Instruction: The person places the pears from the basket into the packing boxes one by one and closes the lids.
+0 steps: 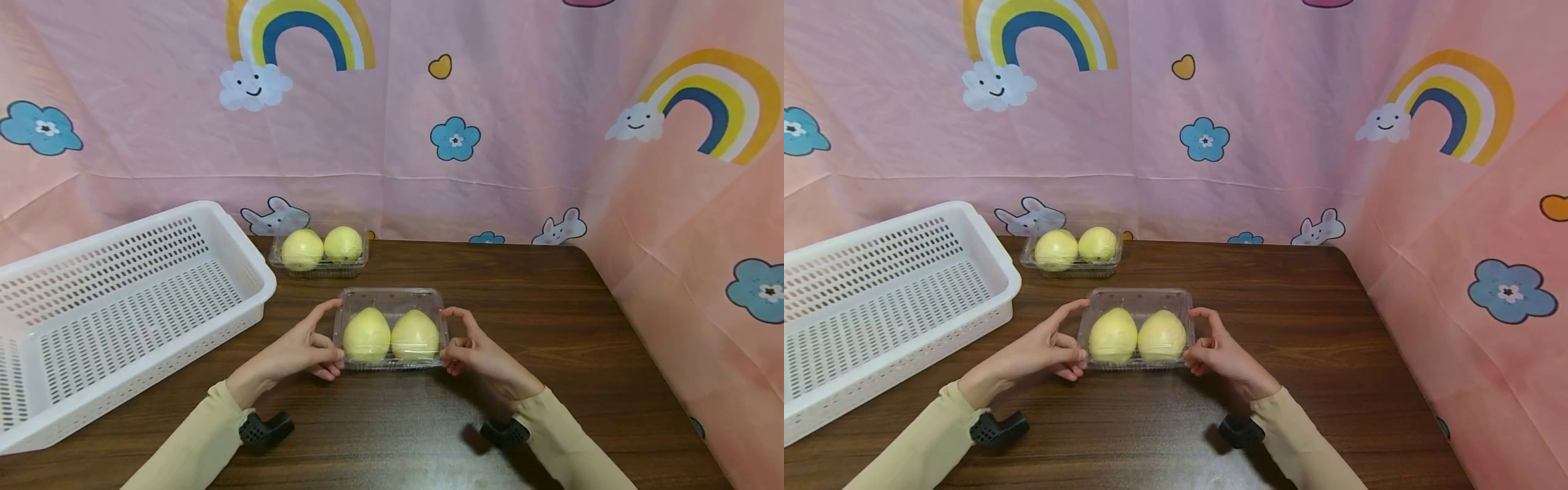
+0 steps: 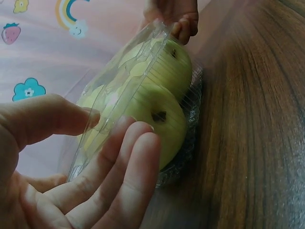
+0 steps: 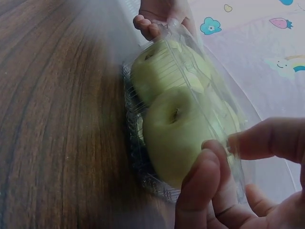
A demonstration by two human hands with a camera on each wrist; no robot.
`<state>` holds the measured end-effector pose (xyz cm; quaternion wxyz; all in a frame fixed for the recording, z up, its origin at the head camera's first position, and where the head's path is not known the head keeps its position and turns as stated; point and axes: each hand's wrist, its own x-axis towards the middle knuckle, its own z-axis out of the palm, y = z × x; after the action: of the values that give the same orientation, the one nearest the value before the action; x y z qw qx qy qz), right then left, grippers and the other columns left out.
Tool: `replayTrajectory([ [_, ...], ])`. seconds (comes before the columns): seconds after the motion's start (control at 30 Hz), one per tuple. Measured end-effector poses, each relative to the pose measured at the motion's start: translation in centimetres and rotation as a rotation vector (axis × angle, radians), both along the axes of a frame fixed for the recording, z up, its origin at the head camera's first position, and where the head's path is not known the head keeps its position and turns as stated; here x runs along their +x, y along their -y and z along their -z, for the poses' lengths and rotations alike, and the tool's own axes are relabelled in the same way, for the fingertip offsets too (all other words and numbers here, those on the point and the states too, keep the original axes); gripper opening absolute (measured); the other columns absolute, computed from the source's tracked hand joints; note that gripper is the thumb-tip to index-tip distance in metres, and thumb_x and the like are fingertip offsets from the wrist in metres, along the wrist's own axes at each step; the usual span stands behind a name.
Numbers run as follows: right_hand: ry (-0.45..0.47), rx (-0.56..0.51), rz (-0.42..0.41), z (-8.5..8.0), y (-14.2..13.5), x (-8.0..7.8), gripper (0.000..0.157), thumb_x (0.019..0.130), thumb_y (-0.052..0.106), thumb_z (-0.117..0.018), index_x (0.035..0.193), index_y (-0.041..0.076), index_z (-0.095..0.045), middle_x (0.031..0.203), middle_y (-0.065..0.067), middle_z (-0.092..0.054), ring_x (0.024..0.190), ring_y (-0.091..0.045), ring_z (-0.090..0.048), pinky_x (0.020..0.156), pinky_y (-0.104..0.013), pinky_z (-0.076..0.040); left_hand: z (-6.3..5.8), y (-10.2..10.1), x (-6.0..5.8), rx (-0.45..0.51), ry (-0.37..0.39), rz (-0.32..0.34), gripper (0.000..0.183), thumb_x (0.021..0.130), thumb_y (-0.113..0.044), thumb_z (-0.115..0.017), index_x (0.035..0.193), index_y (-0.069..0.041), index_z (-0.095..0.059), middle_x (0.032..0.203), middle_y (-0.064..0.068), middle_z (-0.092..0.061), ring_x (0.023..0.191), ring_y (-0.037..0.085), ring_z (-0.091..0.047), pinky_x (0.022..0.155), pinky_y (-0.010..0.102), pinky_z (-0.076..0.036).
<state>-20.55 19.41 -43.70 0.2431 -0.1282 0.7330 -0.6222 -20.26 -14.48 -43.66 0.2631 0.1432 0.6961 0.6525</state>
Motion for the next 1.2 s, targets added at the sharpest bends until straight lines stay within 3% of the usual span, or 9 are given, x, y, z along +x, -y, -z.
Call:
replayTrajectory([
  [0.43, 0.012, -0.021, -0.024, 0.0, -0.2, -0.1, 0.066, 0.092, 0.002, -0.058, 0.143, 0.010, -0.017, 0.076, -0.008, -0.057, 0.072, -0.019, -0.056, 0.065, -0.031, -0.049, -0.5, -0.3, 0.2, -0.027, -0.014, 0.018, 0.088, 0.092, 0.001, -0.059, 0.153, -0.016, 0.002, 0.076, 0.018, -0.066, 0.066, 0.023, -0.065, 0.061, 0.037, -0.056],
  [0.73, 0.034, -0.043, -0.009, 0.0, -0.2, 0.1, 0.068, 0.091, 0.001, -0.059, 0.143, 0.011, -0.017, 0.075, -0.008, -0.057, 0.070, -0.019, -0.055, 0.064, -0.029, -0.049, -1.2, -1.2, 0.4, -0.146, -0.035, -0.030, 0.090, 0.087, 0.001, -0.057, 0.152, -0.014, 0.003, 0.069, 0.012, -0.064, 0.058, 0.019, -0.061, 0.053, 0.032, -0.052],
  [1.2, 0.028, -0.059, -0.013, 0.2, -0.2, 0.1, 0.068, 0.091, 0.001, -0.059, 0.143, 0.011, -0.016, 0.074, -0.008, -0.057, 0.069, -0.019, -0.056, 0.063, -0.028, -0.049, -1.2, -1.4, 0.3, -0.142, -0.018, -0.054, 0.089, 0.084, 0.002, -0.055, 0.151, -0.013, 0.002, 0.065, 0.012, -0.063, 0.054, 0.018, -0.058, 0.050, 0.029, -0.049],
])
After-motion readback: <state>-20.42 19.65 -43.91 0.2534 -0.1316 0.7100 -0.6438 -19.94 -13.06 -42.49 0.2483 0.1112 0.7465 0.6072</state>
